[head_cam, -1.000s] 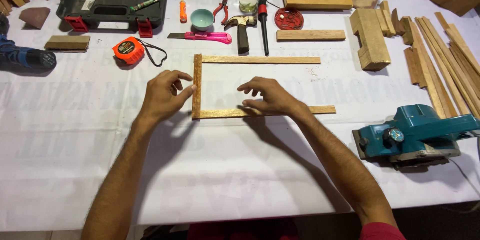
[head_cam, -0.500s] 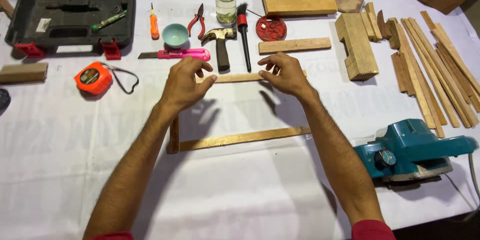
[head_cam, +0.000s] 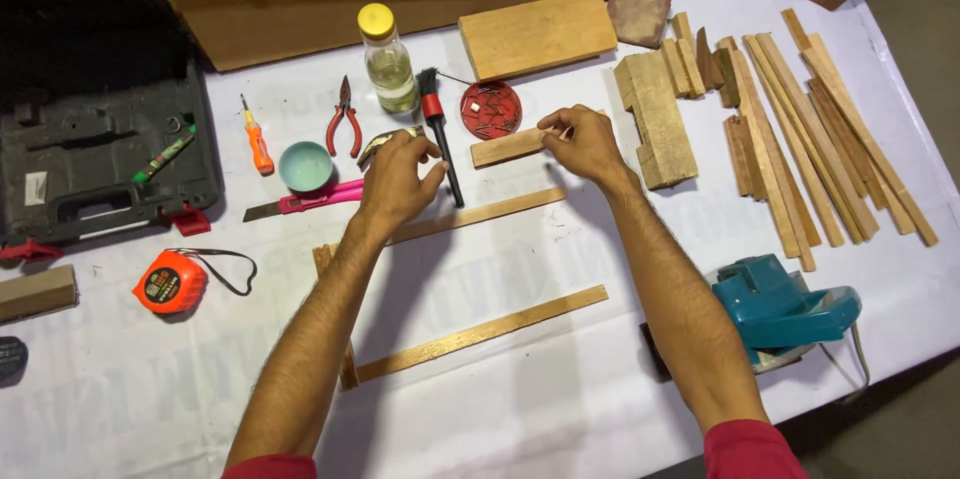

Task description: The person selects thin wood strips from a pile on the workbench, measures a strip with a tape measure, and lays strips edge to edge to form a rectangle. They align the joints by hand, tap the corners with a hammer, and pick up a utility knife near the end.

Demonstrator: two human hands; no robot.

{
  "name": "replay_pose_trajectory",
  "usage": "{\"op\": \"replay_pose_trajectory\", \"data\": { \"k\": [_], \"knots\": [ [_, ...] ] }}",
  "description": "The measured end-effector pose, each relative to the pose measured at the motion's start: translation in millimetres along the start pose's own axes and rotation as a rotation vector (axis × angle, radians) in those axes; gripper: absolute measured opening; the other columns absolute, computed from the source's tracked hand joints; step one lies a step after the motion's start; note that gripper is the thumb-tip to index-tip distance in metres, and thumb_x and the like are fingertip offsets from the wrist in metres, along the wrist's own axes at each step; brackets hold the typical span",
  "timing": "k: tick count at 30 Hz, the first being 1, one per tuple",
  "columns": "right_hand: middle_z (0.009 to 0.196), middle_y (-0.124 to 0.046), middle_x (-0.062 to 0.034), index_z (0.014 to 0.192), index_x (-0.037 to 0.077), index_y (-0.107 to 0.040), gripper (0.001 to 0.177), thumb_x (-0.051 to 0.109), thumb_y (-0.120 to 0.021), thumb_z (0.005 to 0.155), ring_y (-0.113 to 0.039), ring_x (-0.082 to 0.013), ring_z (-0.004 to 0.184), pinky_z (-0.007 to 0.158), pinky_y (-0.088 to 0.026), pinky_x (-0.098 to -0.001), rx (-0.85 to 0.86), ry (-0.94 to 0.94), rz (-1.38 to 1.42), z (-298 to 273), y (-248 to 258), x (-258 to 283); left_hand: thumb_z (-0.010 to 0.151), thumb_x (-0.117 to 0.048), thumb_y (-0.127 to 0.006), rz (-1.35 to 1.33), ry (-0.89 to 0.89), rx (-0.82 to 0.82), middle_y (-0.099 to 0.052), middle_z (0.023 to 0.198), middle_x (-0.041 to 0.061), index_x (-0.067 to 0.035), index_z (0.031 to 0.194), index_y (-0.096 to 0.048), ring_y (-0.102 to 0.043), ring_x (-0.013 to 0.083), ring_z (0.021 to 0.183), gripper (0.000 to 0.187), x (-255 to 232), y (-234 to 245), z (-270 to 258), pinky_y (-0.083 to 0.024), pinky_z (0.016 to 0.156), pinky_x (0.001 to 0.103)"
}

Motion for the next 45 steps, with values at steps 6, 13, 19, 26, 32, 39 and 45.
{"op": "replay_pose_trajectory", "data": {
  "k": [6,13,19,26,32,39,45],
  "knots": [
    [0.091,-0.07,-0.0095,0.103,0.008,-0.08,0.021,0.014,-0.076,0.084,-0.068,-0.0188,0.082,0.078,-0.057,-0.035,0.022,0.058,-0.085,25.8,7.8,-14.3,0.09,-0.022,-0.076,0.091,-0.003,0.052,-0.062,0.096,0.015,-0.004,0.096,-0.073,-0.064,0.0323,0.09,0.019,8.8,-35.3,44.4,-0.054,0.08,0.047],
    [0.09,-0.068,-0.0101,0.098,0.008,-0.08,0.015,0.015,-0.075,0.086,-0.069,-0.0213,0.083,0.077,-0.057,-0.0376,0.066,0.135,-0.135,62.9,-10.4,-35.9,0.092,-0.021,-0.074,0.103,0.109,0.112,-0.063,0.104,0.016,-0.005,0.099,-0.074,-0.064,0.0337,0.099,0.018,9.8,-72.1,81.1,-0.054,0.085,0.048],
    [0.094,-0.064,-0.0113,0.107,0.012,-0.08,0.02,0.019,-0.076,0.089,-0.066,-0.0255,0.089,0.08,-0.055,-0.0391,0.106,0.241,-0.096,83.9,-30.5,-42.8,0.09,-0.018,-0.074,0.213,-0.031,-0.003,-0.06,0.113,0.016,-0.006,0.111,-0.074,-0.056,0.0339,0.109,0.024,15.7,-103.9,100.6,-0.054,0.084,0.048],
    [0.09,-0.065,-0.0108,0.09,0.008,-0.08,0.016,0.022,-0.082,0.082,-0.065,-0.0256,0.088,0.08,-0.056,-0.0404,0.246,0.23,-0.246,105.2,-46.9,-35.6,0.087,-0.023,-0.078,0.296,-0.014,0.052,-0.063,0.115,0.012,-0.007,0.104,-0.076,-0.055,0.0321,0.11,0.023,16.4,-124.4,110.8,-0.051,0.086,0.048],
    [0.081,-0.064,-0.0092,0.073,0.009,-0.079,0.015,0.022,-0.086,0.071,-0.064,-0.0253,0.086,0.077,-0.056,-0.0407,0.249,0.241,-0.279,112.6,-51.3,-24.0,0.087,-0.022,-0.078,0.292,0.025,0.044,-0.064,0.115,0.012,-0.006,0.103,-0.076,-0.054,0.0313,0.11,0.023,20.1,-130.3,111.5,-0.051,0.088,0.048],
    [0.088,-0.063,-0.0086,0.089,0.008,-0.079,0.016,0.022,-0.085,0.084,-0.066,-0.0224,0.084,0.074,-0.058,-0.0384,0.246,0.222,-0.232,120.1,-56.5,-42.0,0.089,-0.018,-0.076,0.31,0.122,0.071,-0.065,0.112,0.011,-0.007,0.104,-0.077,-0.053,0.0299,0.11,0.019,14.7,-134.2,107.3,-0.05,0.087,0.046],
    [0.091,-0.066,-0.0099,0.099,0.008,-0.082,0.012,0.016,-0.081,0.09,-0.066,-0.0231,0.086,0.078,-0.056,-0.0394,0.156,0.303,-0.161,115.1,-42.5,-38.8,0.088,-0.017,-0.075,0.277,0.167,0.064,-0.065,0.111,0.01,-0.009,0.103,-0.078,-0.053,0.0298,0.109,0.017,12.6,-132.3,107.4,-0.048,0.088,0.047]
  ]
}}
Point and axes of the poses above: each hand's wrist, its own z-axis towards the middle knuckle, its own y-axis out of the back of the hand, x = y × z, the point moved 3 cm from there along z, towards the middle knuckle
